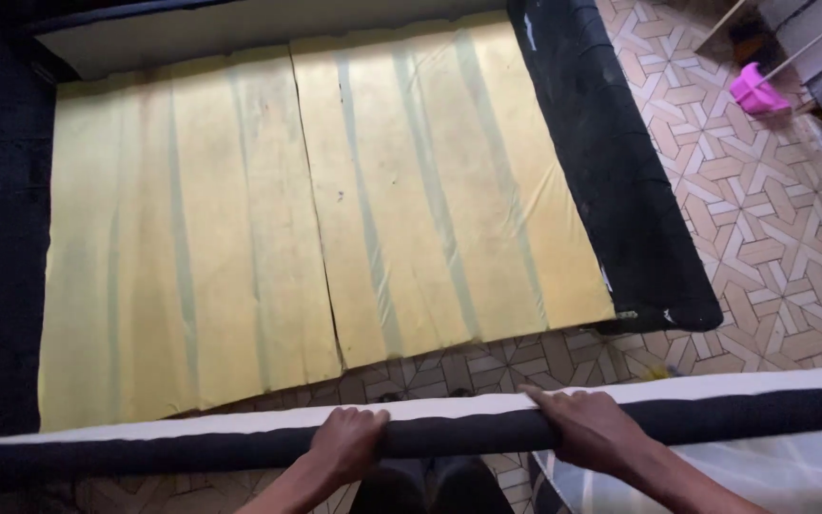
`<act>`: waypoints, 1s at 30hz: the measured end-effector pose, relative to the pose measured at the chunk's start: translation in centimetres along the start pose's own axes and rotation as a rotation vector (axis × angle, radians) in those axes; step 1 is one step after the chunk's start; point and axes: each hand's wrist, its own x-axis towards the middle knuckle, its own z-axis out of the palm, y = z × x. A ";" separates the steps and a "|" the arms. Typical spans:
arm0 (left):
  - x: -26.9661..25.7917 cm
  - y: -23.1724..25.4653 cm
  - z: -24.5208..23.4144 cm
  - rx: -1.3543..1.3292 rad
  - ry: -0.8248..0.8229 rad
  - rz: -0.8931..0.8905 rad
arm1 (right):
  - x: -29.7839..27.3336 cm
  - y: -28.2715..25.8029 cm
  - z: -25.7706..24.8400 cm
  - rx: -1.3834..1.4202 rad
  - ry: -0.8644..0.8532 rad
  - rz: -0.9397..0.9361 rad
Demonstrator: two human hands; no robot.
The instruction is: Assembling the parts of an upholstered bed frame in a bedroom.
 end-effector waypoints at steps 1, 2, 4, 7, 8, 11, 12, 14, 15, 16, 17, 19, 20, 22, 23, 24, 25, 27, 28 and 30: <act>-0.6 -0.7 0.8 -0.003 -0.039 -0.036 | 0.6 1.2 2.0 -0.067 -0.067 0.050; -1.7 -1.2 1.8 -0.008 -0.088 -0.074 | 1.0 2.2 4.4 -0.131 -0.142 0.094; -3.9 -2.3 3.0 -0.005 -0.098 -0.105 | 2.8 0.9 6.7 -0.123 -0.150 0.043; -6.9 -5.2 4.2 0.018 -0.161 -0.179 | 6.7 0.5 13.2 -0.057 -0.078 -0.107; -7.8 -5.7 5.0 0.029 -0.206 -0.225 | 7.7 0.9 15.9 -0.010 -0.006 -0.209; -11.0 -10.0 8.4 0.015 -0.354 -0.259 | 10.9 -2.0 21.2 -0.023 0.019 -0.255; -12.0 -11.6 10.4 0.009 -0.351 -0.259 | 11.7 -2.6 21.6 -0.028 0.014 -0.255; -14.4 -15.0 14.3 -0.006 -0.479 -0.354 | 13.1 -4.4 22.8 -0.031 -0.102 -0.254; -15.8 -16.2 16.1 -0.010 -0.485 -0.352 | 13.1 -4.2 23.0 -0.026 -0.108 -0.252; -17.1 -18.0 17.4 0.046 -0.365 -0.311 | 13.8 -4.2 22.8 0.022 -0.073 -0.283; -18.5 -19.8 18.6 0.102 -0.245 -0.267 | 14.5 -4.3 22.5 0.070 -0.037 -0.312; -18.3 -23.9 24.2 0.169 -0.348 -0.305 | 15.1 2.0 25.4 -0.031 -0.104 -0.242; -18.3 -25.8 27.1 0.233 -0.457 -0.343 | 15.0 5.1 26.7 -0.126 -0.173 -0.169; -17.8 -26.9 28.8 0.221 -0.519 -0.370 | 15.1 11.1 26.5 -0.185 -0.279 -0.064; -17.9 -27.4 29.6 0.211 -0.586 -0.401 | 15.0 13.9 26.6 -0.239 -0.383 0.038; -17.6 -28.2 31.4 0.210 -0.586 -0.397 | 15.2 14.6 27.7 -0.239 -0.385 0.041; -17.3 -29.1 33.2 0.167 -0.553 -0.379 | 15.4 15.3 28.8 -0.305 -0.367 0.008; -15.7 -30.4 36.8 0.123 -0.511 -0.360 | 16.4 17.2 29.6 -0.381 -0.345 -0.023; -16.1 -31.3 37.9 0.237 -0.484 -0.293 | 17.1 17.2 30.0 -0.368 -0.339 0.018; -17.4 -31.1 38.9 0.360 -0.461 -0.223 | 18.5 18.1 31.9 -0.345 -0.329 0.063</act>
